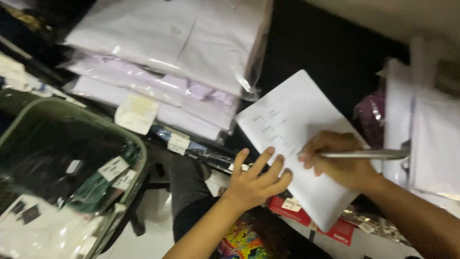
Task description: The person organizes packaged white shirts in a storage area. They move shirts from a green basket to a shelf, check tags, and write on a notepad with a pen.
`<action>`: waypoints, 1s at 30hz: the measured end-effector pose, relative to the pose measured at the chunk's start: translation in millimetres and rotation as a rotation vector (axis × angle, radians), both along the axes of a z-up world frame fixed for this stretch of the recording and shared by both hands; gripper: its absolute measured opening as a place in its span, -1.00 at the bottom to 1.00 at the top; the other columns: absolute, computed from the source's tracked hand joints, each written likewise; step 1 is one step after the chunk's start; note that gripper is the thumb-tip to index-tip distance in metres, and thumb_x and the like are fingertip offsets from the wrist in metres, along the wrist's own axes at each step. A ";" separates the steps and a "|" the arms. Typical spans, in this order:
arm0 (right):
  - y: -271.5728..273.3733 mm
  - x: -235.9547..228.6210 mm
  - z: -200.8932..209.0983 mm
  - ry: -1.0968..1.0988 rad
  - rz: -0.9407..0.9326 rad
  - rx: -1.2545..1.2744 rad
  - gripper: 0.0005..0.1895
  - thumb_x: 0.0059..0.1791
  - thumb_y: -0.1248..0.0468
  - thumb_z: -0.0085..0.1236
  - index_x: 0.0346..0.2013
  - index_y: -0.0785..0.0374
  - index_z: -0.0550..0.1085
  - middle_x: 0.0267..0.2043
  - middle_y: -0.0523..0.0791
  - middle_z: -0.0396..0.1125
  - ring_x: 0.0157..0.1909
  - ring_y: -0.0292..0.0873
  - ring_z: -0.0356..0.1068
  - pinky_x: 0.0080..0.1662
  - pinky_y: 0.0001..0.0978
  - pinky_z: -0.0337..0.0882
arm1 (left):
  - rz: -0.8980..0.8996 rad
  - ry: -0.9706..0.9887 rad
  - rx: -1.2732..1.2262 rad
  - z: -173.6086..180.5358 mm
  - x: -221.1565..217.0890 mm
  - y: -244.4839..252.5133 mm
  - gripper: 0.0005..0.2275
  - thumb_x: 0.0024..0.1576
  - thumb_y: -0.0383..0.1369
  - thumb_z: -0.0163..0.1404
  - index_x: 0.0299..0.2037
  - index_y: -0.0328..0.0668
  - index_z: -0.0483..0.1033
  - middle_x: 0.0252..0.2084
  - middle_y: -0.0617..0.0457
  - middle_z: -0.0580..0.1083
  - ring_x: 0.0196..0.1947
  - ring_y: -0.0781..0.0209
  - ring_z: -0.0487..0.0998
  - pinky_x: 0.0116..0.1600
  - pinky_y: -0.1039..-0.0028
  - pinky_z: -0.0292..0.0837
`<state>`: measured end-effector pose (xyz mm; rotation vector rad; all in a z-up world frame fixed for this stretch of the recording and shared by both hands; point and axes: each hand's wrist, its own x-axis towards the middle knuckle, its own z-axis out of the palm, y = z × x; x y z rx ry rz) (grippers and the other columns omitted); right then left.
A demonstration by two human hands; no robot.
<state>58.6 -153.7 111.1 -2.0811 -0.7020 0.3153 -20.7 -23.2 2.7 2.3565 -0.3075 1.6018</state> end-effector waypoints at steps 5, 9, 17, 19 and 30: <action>-11.6 4.9 -3.7 -0.021 0.047 -0.002 -0.90 -0.36 0.38 0.09 -0.78 0.19 0.40 -0.81 -0.18 0.31 -0.77 -0.39 0.24 -0.66 -0.65 0.21 | 0.006 0.005 0.069 5.4 2.0 5.1 -0.92 0.12 -0.32 -0.20 -0.22 0.15 0.29 -0.20 0.20 0.40 -0.10 0.25 0.43 0.01 0.18 0.15; -11.7 4.8 -11.1 -0.071 0.037 0.006 -0.86 -0.34 0.46 0.14 -0.71 0.22 0.37 -0.65 -0.19 0.37 -0.73 -0.41 0.32 -0.66 -0.71 0.35 | 0.048 0.037 0.134 8.8 3.0 7.1 -0.90 0.05 -0.30 0.04 -0.28 0.15 0.38 -0.24 0.25 0.36 -0.17 0.32 0.44 0.04 0.26 0.08; -14.3 10.3 -26.5 -0.228 0.076 -0.011 -0.84 -0.32 0.44 0.11 -0.74 0.25 0.32 -0.67 -0.22 0.32 -0.65 -0.42 0.26 -0.57 -0.68 0.27 | 0.014 0.029 0.085 1.5 7.8 4.0 -0.91 0.04 -0.35 0.01 -0.31 0.15 0.38 -0.25 0.25 0.36 -0.18 0.30 0.45 0.05 0.25 0.02; -14.0 10.2 -26.6 -0.249 0.054 -0.059 -0.83 -0.31 0.43 0.11 -0.76 0.23 0.32 -0.69 -0.26 0.29 -0.65 -0.44 0.22 -0.57 -0.66 0.21 | 0.011 0.020 0.069 0.0 7.8 3.6 -0.91 0.04 -0.34 0.03 -0.33 0.15 0.38 -0.25 0.25 0.36 -0.19 0.30 0.45 0.06 0.26 0.02; -14.8 11.6 -30.6 -0.306 0.074 -0.032 -0.76 -0.32 0.44 0.12 -0.79 0.25 0.24 -0.70 -0.23 0.28 -0.68 -0.43 0.19 -0.61 -0.67 0.21 | -0.008 0.007 0.028 -7.7 9.9 1.3 -0.89 0.04 -0.30 0.06 -0.32 0.19 0.38 -0.17 0.25 0.37 -0.16 0.29 0.46 0.10 0.27 0.00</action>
